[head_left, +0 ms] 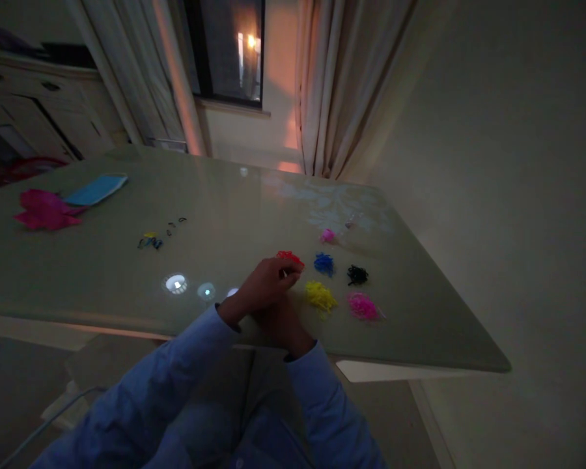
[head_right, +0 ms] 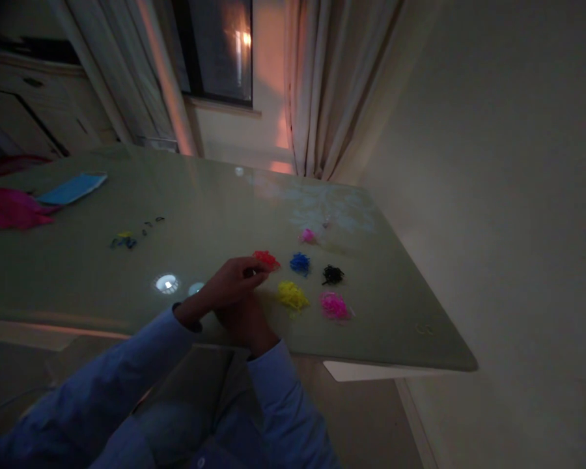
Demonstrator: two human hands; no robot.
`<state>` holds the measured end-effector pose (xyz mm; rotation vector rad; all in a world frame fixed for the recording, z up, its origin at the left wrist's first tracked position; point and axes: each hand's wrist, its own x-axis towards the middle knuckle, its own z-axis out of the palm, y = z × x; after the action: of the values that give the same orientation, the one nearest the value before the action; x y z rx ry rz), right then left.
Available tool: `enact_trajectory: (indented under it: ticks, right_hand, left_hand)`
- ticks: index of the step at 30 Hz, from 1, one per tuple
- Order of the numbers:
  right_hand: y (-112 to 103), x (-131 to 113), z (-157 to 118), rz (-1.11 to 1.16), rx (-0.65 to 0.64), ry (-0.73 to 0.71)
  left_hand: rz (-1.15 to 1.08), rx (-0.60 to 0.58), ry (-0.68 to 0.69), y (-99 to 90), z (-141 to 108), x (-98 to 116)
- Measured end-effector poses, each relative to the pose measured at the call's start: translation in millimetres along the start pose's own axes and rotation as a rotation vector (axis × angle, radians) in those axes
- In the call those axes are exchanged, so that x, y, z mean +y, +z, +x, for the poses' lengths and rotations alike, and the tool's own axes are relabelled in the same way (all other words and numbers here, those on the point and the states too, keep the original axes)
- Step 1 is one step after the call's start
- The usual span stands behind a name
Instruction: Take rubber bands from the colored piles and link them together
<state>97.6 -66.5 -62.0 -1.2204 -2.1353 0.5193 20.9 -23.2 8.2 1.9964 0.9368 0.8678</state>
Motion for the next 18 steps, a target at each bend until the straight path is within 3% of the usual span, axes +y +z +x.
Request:
enact_trajectory:
  ticks: [4, 7, 13, 15, 18]
  right_hand:
    - [-15, -10, -1, 0.175, 0.033, 0.08]
    - [-22, -14, -4, 0.242, 0.06, 0.059]
    - [-24, -14, -5, 0.259, 0.056, 0.084]
    - [-24, -15, -3, 0.25, 0.054, 0.138]
    - [-25, -21, 4, 0.253, 0.04, 0.25]
  left_hand:
    - [-0.115, 0.228, -0.176, -27.2, -24, -9]
    - [-0.17, 0.33, -0.265, -50.6, -50, -28]
    - [0.124, 0.483, -0.31, -86.8, -98, -73]
    - [0.219, 0.492, -0.249, -91.3, -105, -80]
    - [0.289, 0.39, -0.178, -90.1, -107, -82]
